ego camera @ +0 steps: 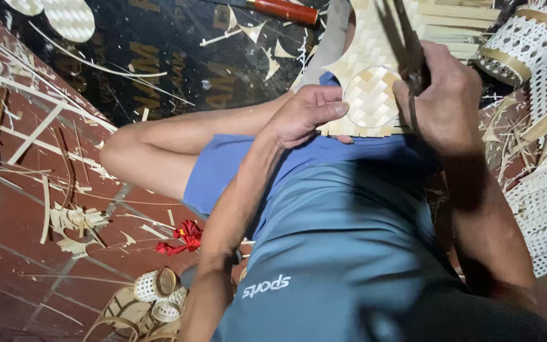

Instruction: The person sits on the floor holding a round woven bamboo disc and uses large shears to cut off the excess bamboo strips extending past the disc's edge, rotating the disc and repositioning the woven mat as they trim around the circumference.

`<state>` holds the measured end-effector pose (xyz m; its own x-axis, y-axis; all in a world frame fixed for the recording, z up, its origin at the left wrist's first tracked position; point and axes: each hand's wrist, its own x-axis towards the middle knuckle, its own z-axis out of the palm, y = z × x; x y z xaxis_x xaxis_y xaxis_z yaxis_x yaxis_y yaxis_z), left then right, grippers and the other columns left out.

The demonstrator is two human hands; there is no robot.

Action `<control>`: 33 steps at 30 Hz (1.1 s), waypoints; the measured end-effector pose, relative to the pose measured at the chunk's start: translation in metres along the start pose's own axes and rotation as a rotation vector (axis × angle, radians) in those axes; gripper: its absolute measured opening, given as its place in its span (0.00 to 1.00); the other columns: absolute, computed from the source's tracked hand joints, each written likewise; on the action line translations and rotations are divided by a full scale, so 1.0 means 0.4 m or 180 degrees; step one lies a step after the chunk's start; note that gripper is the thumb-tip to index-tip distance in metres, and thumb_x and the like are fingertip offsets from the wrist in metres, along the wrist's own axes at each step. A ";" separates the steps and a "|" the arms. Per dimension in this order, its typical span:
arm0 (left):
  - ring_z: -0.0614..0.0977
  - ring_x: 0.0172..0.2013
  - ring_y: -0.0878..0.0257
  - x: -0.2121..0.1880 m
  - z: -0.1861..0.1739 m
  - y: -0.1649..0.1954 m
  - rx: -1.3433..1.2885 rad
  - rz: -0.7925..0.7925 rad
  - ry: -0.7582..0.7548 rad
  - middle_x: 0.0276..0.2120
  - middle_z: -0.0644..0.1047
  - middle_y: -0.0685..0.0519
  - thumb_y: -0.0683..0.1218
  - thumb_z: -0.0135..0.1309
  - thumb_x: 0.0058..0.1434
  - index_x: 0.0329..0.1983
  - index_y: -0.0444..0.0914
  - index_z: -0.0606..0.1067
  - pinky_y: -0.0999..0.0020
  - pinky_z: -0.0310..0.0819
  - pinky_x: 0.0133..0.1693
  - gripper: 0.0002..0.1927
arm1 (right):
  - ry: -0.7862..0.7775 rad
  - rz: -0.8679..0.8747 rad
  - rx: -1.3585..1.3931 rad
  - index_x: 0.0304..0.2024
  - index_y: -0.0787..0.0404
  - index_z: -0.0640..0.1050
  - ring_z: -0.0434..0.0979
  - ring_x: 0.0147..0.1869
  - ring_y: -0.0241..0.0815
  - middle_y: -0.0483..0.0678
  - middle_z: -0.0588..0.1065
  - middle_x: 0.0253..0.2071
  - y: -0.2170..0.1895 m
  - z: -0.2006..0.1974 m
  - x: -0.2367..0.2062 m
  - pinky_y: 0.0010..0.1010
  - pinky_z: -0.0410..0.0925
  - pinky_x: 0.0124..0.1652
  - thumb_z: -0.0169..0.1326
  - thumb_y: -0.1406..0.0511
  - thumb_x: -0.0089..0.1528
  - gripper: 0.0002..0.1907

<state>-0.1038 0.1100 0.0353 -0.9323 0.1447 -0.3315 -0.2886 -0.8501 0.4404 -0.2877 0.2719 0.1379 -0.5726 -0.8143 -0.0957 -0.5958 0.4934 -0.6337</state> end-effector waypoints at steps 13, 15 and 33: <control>0.85 0.43 0.60 0.004 -0.036 0.006 0.0028 -0.0068 -0.0149 0.46 0.81 0.45 0.42 0.51 0.74 0.56 0.27 0.74 0.64 0.83 0.47 0.14 | -0.0028 0.0225 0.0048 0.58 0.66 0.77 0.79 0.40 0.49 0.52 0.77 0.38 0.006 0.027 0.008 0.39 0.71 0.44 0.65 0.67 0.63 0.22; 0.84 0.43 0.62 0.005 -0.054 0.005 -0.0057 -0.0149 -0.0192 0.47 0.81 0.47 0.42 0.51 0.73 0.58 0.28 0.74 0.69 0.80 0.46 0.15 | -0.0011 0.0190 0.0009 0.58 0.66 0.77 0.78 0.39 0.48 0.51 0.76 0.38 0.008 0.030 0.009 0.38 0.71 0.43 0.65 0.67 0.63 0.22; 0.84 0.39 0.62 0.093 0.092 0.072 0.0752 -0.0175 0.1024 0.43 0.83 0.45 0.42 0.62 0.61 0.51 0.25 0.78 0.67 0.80 0.41 0.19 | -0.0298 0.0340 -0.0008 0.61 0.63 0.77 0.76 0.37 0.43 0.46 0.74 0.34 -0.026 -0.016 0.022 0.35 0.70 0.39 0.66 0.67 0.62 0.25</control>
<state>-0.1548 0.1095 0.0664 -0.8090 -0.0110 -0.5877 -0.4133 -0.7003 0.5821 -0.2904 0.2615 0.1486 -0.5778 -0.7820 -0.2337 -0.5358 0.5794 -0.6141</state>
